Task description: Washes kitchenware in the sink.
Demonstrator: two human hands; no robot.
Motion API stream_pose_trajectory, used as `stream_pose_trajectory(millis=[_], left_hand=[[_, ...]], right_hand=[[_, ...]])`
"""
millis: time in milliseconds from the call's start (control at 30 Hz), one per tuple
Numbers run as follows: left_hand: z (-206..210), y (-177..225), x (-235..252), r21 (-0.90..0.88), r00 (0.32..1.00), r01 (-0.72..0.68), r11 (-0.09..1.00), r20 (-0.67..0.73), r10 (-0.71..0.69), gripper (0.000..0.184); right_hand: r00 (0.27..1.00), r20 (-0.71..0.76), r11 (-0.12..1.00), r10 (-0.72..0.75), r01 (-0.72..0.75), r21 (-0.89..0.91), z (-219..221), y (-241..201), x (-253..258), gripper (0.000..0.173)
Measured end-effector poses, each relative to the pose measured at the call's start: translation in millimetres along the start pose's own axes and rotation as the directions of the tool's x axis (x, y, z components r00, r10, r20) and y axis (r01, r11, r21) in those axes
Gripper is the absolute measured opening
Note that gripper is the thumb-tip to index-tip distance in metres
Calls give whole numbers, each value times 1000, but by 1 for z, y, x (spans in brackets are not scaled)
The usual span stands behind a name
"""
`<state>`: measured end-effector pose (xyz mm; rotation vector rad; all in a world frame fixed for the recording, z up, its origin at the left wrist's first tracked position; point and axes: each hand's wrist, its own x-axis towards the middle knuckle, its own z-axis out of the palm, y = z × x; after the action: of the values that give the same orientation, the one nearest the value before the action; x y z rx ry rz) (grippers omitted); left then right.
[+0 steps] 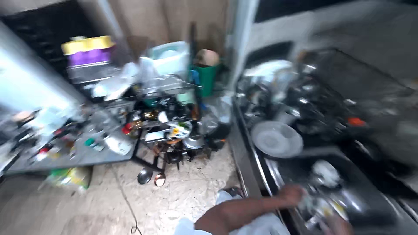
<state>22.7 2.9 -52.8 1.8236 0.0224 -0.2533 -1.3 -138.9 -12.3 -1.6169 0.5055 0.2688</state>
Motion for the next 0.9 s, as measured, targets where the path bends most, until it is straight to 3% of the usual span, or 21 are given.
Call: stream_pose_trajectory(millis=[100,167,267,500,733,900], left_hand=[[-11,24,28,-142,987,115,983,131,-97,46],[-3,18,51,-116,969,151,982,212,-124,51],[13,9,77,8,947,114,993,303,-111,42],[5,18,145,147,950,102,984,279,-141,41],[33,2,160,209,869,46,977,474,-142,36],[30,-20,207,215,889,111,970,414,-194,38]], right_hand=[[997,-70,999,-29,27,-29,-3,19,23,44],[996,-84,998,42,-46,-45,2,4,21,45],[989,-103,993,107,-111,-30,-1,4,28,46],[980,-105,984,170,-163,71,-8,19,25,39],[934,-267,968,237,-205,143,8,13,67,35],[928,-246,954,280,-240,179,16,11,67,36]])
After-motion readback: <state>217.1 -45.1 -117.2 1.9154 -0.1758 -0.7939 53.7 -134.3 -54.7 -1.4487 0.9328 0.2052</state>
